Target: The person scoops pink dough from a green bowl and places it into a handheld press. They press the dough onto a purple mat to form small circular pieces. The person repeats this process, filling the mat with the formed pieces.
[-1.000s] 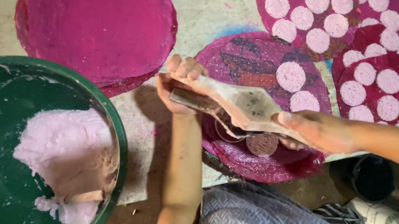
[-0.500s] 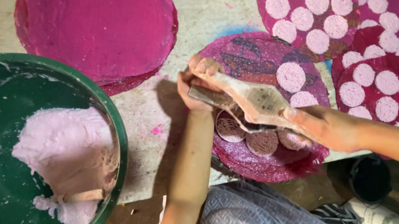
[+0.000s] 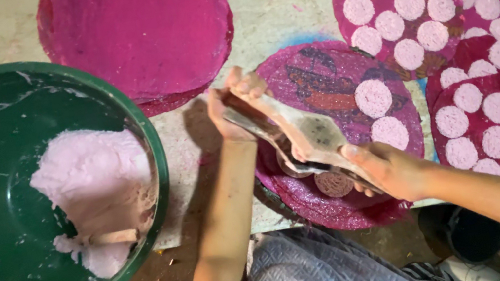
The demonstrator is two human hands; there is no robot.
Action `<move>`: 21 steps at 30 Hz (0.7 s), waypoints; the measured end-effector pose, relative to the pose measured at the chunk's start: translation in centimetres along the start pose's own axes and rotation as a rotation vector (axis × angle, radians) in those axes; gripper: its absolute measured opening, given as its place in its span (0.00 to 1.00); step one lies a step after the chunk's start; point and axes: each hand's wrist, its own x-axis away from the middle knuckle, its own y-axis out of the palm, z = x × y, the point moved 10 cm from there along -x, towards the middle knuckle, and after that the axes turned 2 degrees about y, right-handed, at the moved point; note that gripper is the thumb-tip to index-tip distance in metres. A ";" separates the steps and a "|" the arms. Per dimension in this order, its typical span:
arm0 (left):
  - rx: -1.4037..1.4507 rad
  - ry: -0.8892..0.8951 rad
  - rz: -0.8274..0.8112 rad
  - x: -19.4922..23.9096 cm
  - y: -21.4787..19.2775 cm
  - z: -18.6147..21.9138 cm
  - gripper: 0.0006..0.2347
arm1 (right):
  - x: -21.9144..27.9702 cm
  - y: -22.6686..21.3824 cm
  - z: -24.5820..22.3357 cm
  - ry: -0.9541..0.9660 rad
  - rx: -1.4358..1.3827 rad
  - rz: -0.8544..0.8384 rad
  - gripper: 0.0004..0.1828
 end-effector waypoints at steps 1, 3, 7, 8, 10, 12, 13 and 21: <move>0.013 0.002 0.027 0.2 -0.4 -0.6 0.12 | 0.2 -0.4 0.6 0.066 -0.012 -0.003 0.37; 0.045 0.001 0.081 0.1 -1.3 -1.9 0.11 | 0.6 -1.1 -0.2 -0.037 0.025 -0.045 0.39; -0.002 -0.004 -0.011 -1.2 -1.4 -2.0 0.14 | 0.2 -3.4 -0.1 -0.134 0.147 0.115 0.35; -0.012 -0.019 -0.016 -1.5 -1.4 -1.6 0.14 | -0.1 -3.1 0.2 -0.141 0.098 0.083 0.36; -0.047 -0.041 -0.014 -1.7 -1.4 -1.3 0.13 | -0.4 -2.2 0.6 -0.157 -0.002 0.017 0.39; -0.098 -0.053 -0.001 -1.7 -1.3 -1.6 0.11 | -0.4 -2.0 0.8 -0.156 -0.019 -0.001 0.40; -0.074 -0.048 -0.001 -1.7 -1.1 -1.8 0.13 | -0.3 -1.9 0.8 -0.156 -0.026 -0.010 0.40; -0.348 -0.122 -0.090 -3.5 2.9 0.0 0.12 | -0.8 -1.5 -0.9 -0.402 -0.047 0.159 0.34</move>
